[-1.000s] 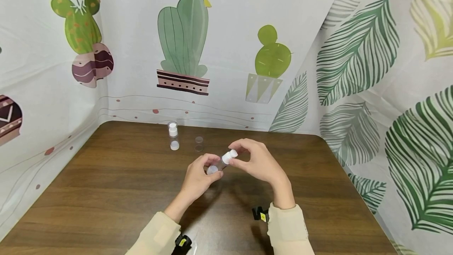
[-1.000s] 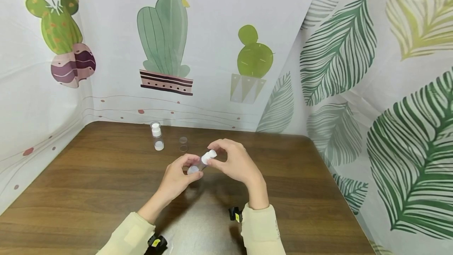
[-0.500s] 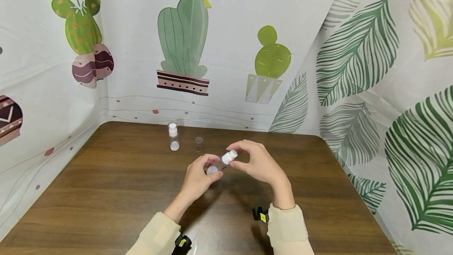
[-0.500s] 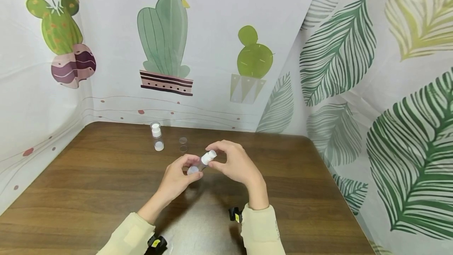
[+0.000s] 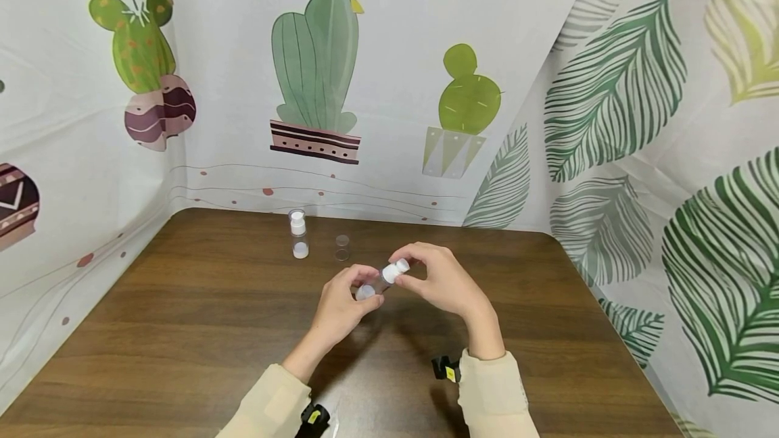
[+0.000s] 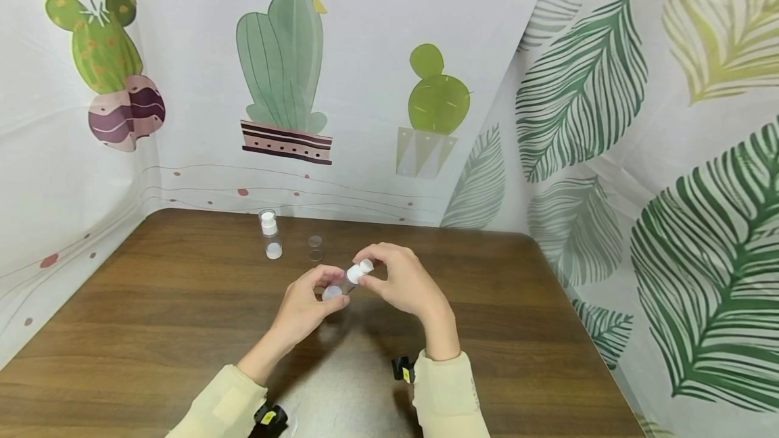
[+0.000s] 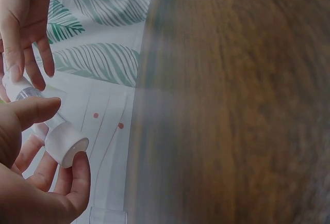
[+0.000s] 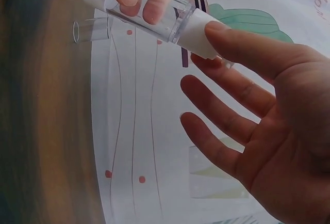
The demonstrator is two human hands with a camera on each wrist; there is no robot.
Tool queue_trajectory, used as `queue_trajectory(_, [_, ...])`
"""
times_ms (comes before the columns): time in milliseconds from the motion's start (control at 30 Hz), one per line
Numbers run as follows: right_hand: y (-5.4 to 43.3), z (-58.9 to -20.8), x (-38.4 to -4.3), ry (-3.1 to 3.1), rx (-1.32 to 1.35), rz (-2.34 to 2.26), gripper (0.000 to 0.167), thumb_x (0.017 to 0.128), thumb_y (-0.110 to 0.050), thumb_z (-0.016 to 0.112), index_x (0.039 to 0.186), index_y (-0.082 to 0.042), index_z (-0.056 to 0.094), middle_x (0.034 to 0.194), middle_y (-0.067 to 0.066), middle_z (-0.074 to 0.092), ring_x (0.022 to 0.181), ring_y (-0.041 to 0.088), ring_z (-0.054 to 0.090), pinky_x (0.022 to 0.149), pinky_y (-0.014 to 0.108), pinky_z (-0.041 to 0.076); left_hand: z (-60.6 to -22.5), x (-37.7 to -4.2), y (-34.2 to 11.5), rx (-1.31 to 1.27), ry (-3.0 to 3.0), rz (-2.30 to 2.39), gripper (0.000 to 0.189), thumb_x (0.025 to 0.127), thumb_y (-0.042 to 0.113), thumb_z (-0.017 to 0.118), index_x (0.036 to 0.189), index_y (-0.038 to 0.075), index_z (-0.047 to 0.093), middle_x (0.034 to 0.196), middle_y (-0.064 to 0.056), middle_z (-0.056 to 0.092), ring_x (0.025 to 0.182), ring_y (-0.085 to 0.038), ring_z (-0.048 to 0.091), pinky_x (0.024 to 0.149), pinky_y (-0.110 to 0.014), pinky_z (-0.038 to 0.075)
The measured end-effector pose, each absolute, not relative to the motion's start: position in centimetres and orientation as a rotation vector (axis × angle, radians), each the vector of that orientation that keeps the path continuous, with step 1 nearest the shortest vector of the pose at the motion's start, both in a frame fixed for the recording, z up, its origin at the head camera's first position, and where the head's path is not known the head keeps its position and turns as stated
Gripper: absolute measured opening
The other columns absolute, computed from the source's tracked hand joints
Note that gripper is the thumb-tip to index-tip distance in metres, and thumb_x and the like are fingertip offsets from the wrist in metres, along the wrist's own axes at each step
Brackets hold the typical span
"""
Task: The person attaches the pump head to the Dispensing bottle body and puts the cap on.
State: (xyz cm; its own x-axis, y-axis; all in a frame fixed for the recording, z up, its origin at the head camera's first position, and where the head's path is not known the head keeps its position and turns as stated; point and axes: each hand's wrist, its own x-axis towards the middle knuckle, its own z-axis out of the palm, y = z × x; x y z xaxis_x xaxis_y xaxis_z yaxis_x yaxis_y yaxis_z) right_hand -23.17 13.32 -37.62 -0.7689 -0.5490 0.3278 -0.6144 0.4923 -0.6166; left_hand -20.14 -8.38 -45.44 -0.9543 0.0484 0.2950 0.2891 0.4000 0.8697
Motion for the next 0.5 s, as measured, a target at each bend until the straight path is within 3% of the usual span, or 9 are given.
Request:
queue_trajectory(333, [13.16, -37.69, -23.21, -2.652, 0.983, 1.136, 0.017, 0.093, -0.015, 0.084, 0.107, -0.016, 0.074, 0.097, -0.010, 0.071, 0.096, 0.019, 0.069, 0.087, 0.035, 0.054, -45.59, -20.22, -8.38, -0.308, -2.420, -1.594, 0.037, 0.082, 0.011, 0.090, 0.115, 0.016, 0.075, 0.115, -0.001, 0.075, 0.107, -0.023, 0.068, 0.092, -0.046, 0.053])
queue_trajectory(500, [13.02, -37.63, -23.14, -2.665, 0.934, 1.121, 0.015, 0.093, -0.019, 0.084, 0.104, -0.017, 0.074, 0.093, -0.012, 0.071, 0.091, 0.014, 0.069, 0.082, 0.034, 0.054, -45.54, -20.15, -8.37, -0.322, -2.415, -1.591, 0.037, 0.082, 0.013, 0.091, 0.115, 0.016, 0.075, 0.114, -0.001, 0.075, 0.107, -0.023, 0.068, 0.093, -0.048, 0.054])
